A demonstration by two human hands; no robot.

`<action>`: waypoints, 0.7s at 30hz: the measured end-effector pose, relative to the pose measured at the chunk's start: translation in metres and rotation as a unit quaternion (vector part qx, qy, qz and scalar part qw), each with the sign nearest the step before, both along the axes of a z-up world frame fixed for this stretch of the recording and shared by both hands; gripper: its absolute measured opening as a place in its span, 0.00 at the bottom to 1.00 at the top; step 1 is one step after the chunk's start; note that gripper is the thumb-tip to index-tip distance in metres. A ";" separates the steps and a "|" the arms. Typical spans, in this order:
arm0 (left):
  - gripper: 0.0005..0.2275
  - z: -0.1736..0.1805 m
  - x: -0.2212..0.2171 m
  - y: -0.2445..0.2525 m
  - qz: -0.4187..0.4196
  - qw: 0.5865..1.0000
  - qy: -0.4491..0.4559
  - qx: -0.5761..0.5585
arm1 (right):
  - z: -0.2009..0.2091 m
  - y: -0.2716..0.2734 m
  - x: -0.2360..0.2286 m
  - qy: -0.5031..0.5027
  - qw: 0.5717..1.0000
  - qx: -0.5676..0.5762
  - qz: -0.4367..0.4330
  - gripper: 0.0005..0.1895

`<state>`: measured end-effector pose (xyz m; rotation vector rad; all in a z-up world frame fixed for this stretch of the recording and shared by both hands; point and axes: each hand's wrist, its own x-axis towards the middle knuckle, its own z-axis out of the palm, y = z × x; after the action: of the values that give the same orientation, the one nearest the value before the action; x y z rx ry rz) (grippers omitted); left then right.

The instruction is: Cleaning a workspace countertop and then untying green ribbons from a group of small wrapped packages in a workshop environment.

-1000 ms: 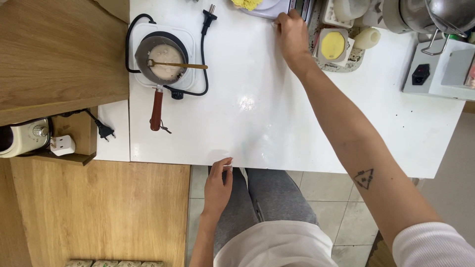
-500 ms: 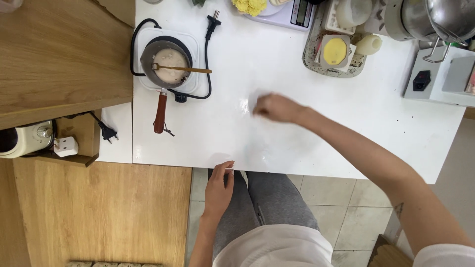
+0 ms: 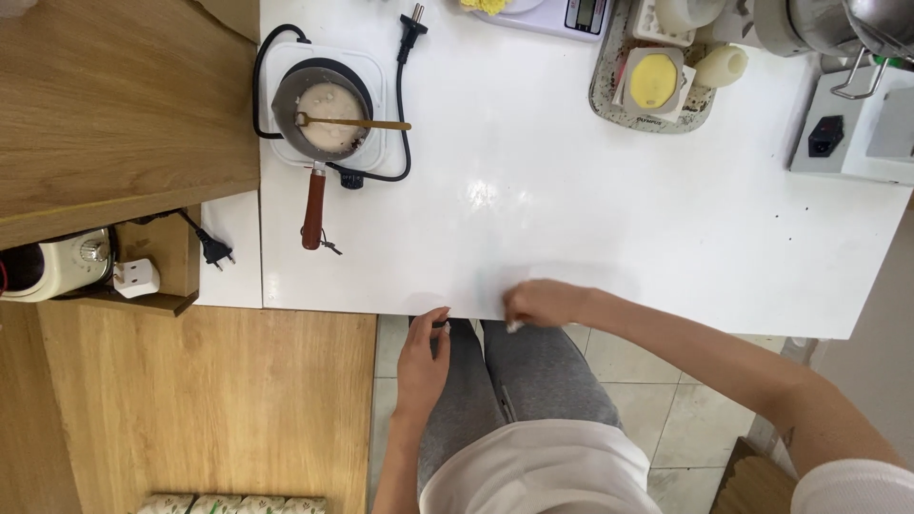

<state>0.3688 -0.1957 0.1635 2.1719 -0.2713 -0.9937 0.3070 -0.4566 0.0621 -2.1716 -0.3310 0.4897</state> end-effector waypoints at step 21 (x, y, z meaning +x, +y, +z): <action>0.18 -0.017 0.001 0.001 -0.072 0.997 -0.013 -0.023 | 0.009 -0.067 -0.021 0.118 0.992 -0.050 0.021 0.07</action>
<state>0.3701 -0.1945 0.1466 2.1491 -0.4658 -1.0281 0.2857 -0.5235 0.0709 -2.1778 -0.2272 0.7931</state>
